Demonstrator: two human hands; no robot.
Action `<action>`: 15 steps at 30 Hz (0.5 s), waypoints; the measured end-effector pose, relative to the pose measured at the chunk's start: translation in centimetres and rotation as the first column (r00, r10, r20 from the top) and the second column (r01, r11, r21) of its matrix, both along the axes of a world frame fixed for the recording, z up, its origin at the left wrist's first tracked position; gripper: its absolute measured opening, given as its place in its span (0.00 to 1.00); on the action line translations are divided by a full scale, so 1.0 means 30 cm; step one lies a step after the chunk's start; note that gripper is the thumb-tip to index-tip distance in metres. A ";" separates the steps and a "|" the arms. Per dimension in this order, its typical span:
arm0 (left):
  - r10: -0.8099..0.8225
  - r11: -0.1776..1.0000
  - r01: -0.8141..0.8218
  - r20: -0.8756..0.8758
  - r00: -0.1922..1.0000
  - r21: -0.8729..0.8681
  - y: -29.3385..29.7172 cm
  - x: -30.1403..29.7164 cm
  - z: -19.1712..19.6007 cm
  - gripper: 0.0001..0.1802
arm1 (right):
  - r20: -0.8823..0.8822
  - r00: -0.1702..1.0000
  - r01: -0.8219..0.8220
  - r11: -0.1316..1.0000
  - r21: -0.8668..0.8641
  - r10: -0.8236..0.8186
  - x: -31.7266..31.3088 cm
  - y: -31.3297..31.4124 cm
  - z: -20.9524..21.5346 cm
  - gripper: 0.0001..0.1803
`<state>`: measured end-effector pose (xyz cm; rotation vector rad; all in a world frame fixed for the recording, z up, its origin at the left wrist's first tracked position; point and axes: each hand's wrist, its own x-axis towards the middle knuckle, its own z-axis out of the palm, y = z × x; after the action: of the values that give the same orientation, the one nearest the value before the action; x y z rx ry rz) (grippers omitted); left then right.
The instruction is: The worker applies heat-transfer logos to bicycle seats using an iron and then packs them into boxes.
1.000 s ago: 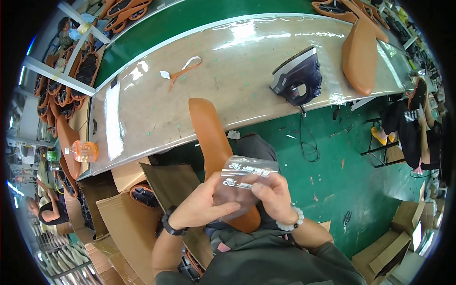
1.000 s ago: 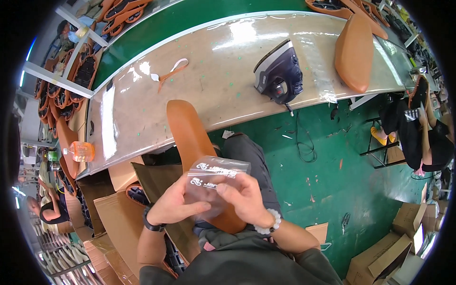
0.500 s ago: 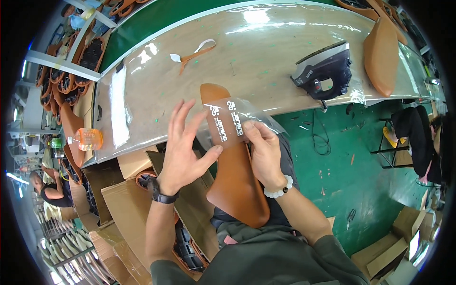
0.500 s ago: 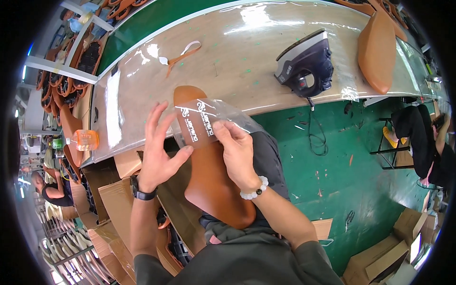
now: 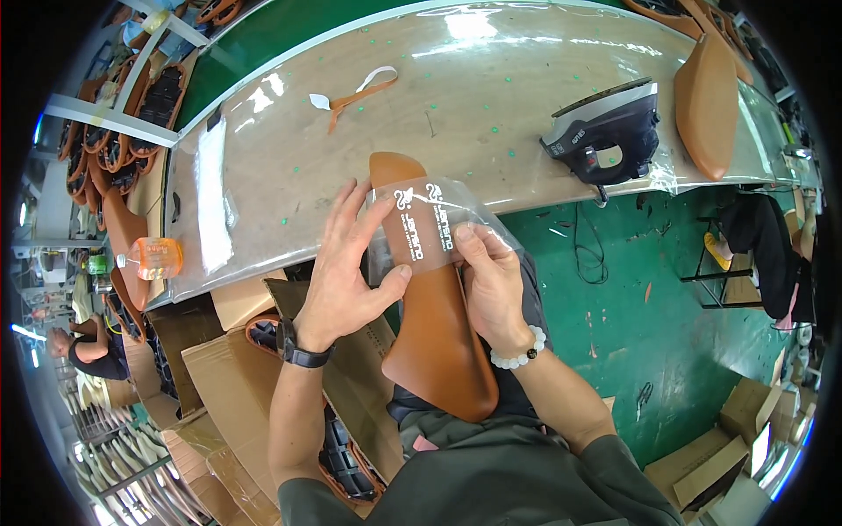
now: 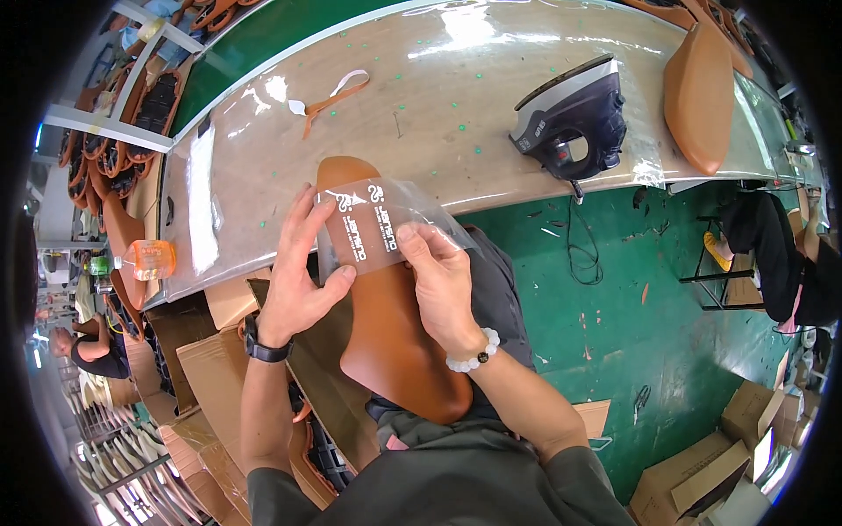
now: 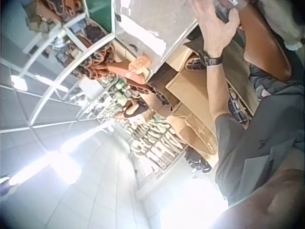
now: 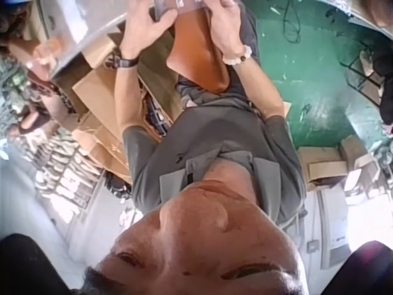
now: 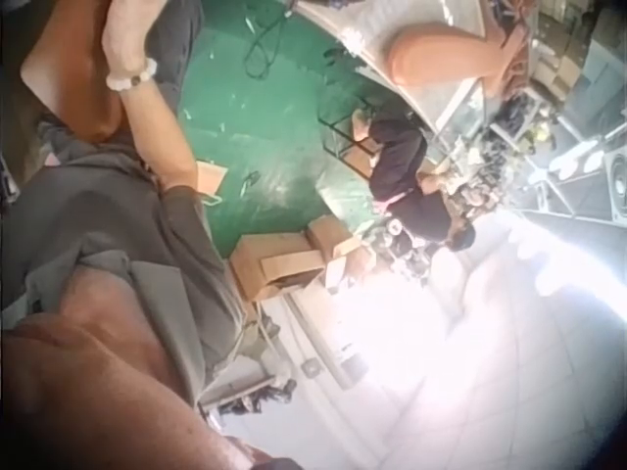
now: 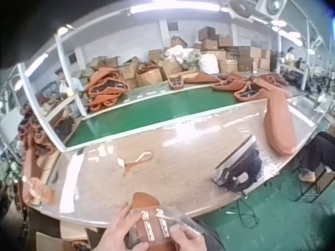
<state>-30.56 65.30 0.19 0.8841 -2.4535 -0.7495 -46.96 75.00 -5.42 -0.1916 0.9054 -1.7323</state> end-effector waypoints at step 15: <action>-0.014 1.000 0.014 0.038 0.999 0.003 -0.009 -0.005 0.011 0.41 | -0.917 0.190 0.600 0.781 -0.175 -0.352 -0.644 -0.015 -0.140 0.18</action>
<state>-30.72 65.04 0.52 0.8911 -2.4945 -0.7473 -66.28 74.56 -9.63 -0.9074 2.2359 -2.0372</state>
